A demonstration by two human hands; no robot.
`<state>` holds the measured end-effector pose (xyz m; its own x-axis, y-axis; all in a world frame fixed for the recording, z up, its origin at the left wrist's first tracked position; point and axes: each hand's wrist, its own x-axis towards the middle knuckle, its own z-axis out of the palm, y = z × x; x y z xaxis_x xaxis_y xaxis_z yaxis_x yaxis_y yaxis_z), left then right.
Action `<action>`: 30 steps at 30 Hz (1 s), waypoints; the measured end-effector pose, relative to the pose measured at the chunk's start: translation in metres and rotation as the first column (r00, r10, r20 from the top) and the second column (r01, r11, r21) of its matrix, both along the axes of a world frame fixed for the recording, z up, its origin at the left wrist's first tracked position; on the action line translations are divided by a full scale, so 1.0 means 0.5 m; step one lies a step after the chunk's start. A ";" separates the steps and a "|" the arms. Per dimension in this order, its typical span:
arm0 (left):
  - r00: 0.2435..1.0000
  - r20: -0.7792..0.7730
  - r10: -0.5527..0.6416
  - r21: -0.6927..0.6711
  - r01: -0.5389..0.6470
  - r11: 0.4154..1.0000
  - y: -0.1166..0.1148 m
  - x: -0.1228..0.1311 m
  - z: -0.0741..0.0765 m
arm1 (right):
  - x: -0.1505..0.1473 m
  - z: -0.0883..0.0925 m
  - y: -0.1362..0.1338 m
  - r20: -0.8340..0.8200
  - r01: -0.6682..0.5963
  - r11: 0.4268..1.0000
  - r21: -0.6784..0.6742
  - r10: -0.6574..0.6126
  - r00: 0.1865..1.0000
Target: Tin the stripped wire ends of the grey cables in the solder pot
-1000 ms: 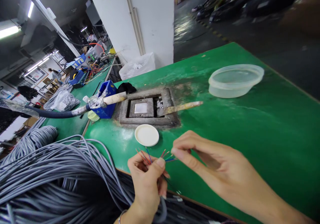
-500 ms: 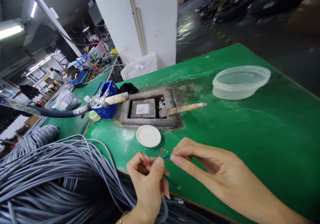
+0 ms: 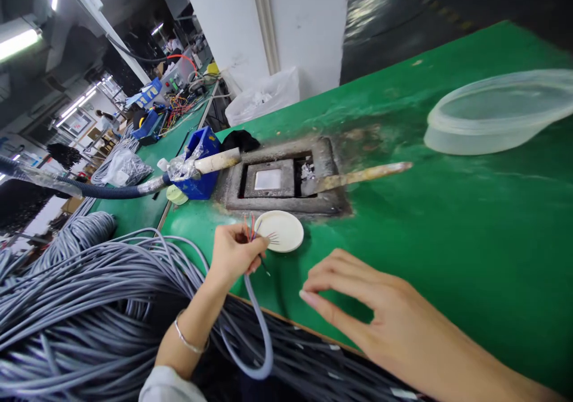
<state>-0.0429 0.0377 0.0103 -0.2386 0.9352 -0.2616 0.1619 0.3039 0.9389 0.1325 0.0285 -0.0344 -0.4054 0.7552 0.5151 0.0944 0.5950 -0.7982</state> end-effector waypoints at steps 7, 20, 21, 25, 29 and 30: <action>0.957 -0.149 -0.248 -0.233 0.210 0.950 0.081 -0.013 0.019 | -0.009 -0.032 -0.014 0.111 -0.093 0.989 0.112 0.081 0.991; 0.797 -0.376 -0.472 -0.335 0.358 0.871 0.138 -0.025 0.036 | -0.017 -0.055 -0.023 0.214 -0.034 0.982 0.188 -0.007 0.977; 0.783 -0.416 -0.462 -0.312 0.355 0.881 0.147 -0.025 0.044 | -0.017 -0.056 -0.025 0.213 -0.022 0.980 0.196 -0.021 0.977; 0.697 -0.586 -0.412 -0.205 0.365 0.908 0.202 -0.022 0.065 | -0.018 -0.059 -0.029 0.195 0.039 0.964 0.262 -0.092 0.976; 0.535 -0.745 -0.399 -0.193 0.399 0.896 0.267 -0.008 0.059 | -0.024 -0.065 -0.024 0.196 0.065 0.951 0.303 -0.129 0.972; 0.503 -0.766 -0.400 -0.207 0.397 0.894 0.281 -0.003 0.056 | -0.025 -0.067 -0.023 0.194 0.065 0.950 0.306 -0.129 0.972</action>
